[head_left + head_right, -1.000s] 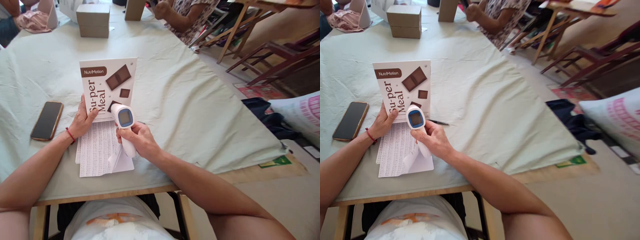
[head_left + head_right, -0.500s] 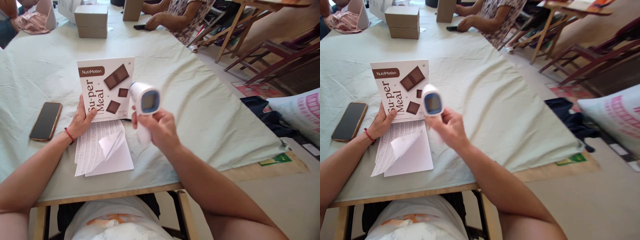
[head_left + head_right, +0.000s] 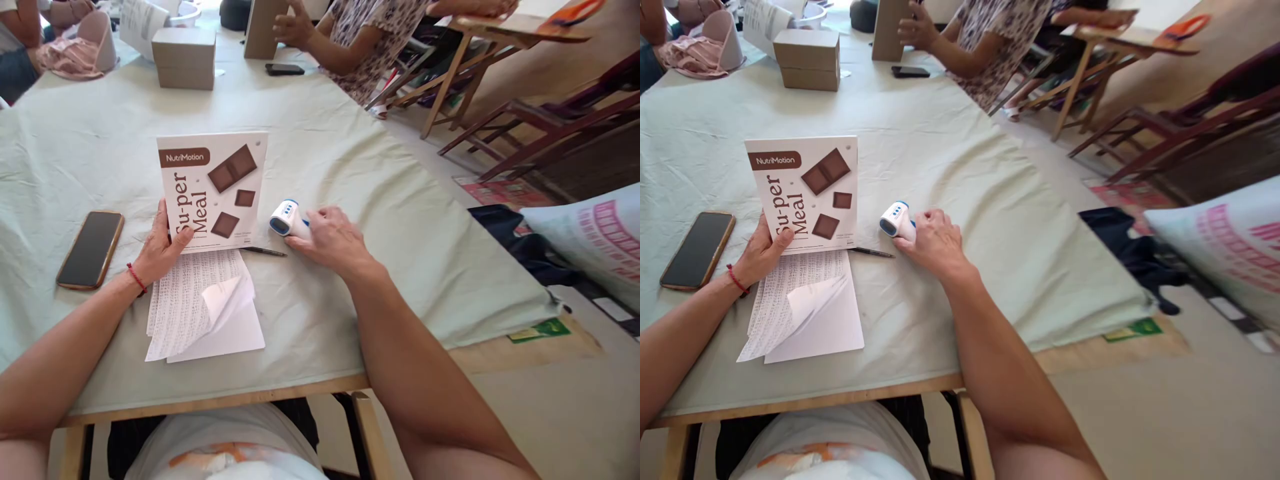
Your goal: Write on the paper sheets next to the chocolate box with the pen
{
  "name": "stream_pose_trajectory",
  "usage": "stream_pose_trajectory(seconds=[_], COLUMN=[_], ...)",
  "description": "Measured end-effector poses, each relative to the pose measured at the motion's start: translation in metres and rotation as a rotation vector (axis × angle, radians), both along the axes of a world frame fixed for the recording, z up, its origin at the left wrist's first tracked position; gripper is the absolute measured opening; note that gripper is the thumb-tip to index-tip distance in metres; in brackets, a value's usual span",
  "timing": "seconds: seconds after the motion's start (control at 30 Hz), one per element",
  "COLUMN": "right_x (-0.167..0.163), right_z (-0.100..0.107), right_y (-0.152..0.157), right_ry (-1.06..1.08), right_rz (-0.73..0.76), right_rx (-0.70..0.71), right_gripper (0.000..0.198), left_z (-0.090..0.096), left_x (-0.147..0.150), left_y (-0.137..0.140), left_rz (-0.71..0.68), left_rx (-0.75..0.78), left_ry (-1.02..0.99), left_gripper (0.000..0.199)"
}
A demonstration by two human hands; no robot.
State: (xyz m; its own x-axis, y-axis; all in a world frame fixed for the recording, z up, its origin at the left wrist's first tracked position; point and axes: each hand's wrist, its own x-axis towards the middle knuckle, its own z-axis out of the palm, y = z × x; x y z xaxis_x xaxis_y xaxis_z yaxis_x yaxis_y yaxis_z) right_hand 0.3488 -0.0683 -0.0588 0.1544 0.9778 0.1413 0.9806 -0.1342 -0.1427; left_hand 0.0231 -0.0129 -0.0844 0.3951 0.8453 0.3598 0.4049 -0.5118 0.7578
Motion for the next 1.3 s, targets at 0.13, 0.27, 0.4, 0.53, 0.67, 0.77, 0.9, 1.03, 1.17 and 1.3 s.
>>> stream_pose_trajectory(seconds=[0.13,0.27,0.4,0.53,0.67,0.77,0.9,1.03,1.17,1.3], right_x=[-0.012,-0.035,-0.045,-0.044,-0.042,-0.042,-0.040,-0.039,-0.039,-0.039], right_z=[0.002,-0.002,-0.010,-0.012,-0.011,-0.012,-0.013,-0.014,-0.015,-0.017], right_y=[-0.011,-0.015,-0.012,-0.009,-0.010,-0.011,-0.012,-0.011,-0.010,-0.010], right_ry=[0.085,0.056,-0.038,-0.027,-0.007,0.003,0.015,0.040,0.060,0.058], right_rz=[0.286,0.518,0.539,0.548,0.561,0.573,0.582,0.581,0.608,0.608], right_rx=[0.179,0.038,-0.044,-0.040,-0.001,0.031,0.059,0.106,0.117,0.106], right_gripper=[0.024,0.019,0.021,0.021,0.020,0.019,0.018,0.017,0.017,0.017], left_z=[0.006,0.005,0.003,0.004,0.006,0.007,0.004,-0.001,-0.003,-0.003], left_x=[0.002,0.003,0.004,0.003,0.002,0.003,0.005,0.004,0.001,-0.001], left_y=[-0.003,-0.003,-0.002,-0.001,-0.001,-0.002,-0.002,0.000,0.006,0.011], left_rz=[0.017,-0.014,-0.040,-0.022,0.015,0.003,-0.018,0.003,0.035,0.036], left_rx=[-0.070,-0.085,-0.096,-0.092,-0.094,-0.093,-0.090,-0.063,-0.037,-0.033], left_ry=[-0.046,-0.092,-0.136,-0.169,-0.169,-0.206,-0.269,-0.314,-0.339,-0.343], left_gripper=[0.094,0.093,0.093,0.090,0.086,0.086,0.085,0.085,0.087,0.096])
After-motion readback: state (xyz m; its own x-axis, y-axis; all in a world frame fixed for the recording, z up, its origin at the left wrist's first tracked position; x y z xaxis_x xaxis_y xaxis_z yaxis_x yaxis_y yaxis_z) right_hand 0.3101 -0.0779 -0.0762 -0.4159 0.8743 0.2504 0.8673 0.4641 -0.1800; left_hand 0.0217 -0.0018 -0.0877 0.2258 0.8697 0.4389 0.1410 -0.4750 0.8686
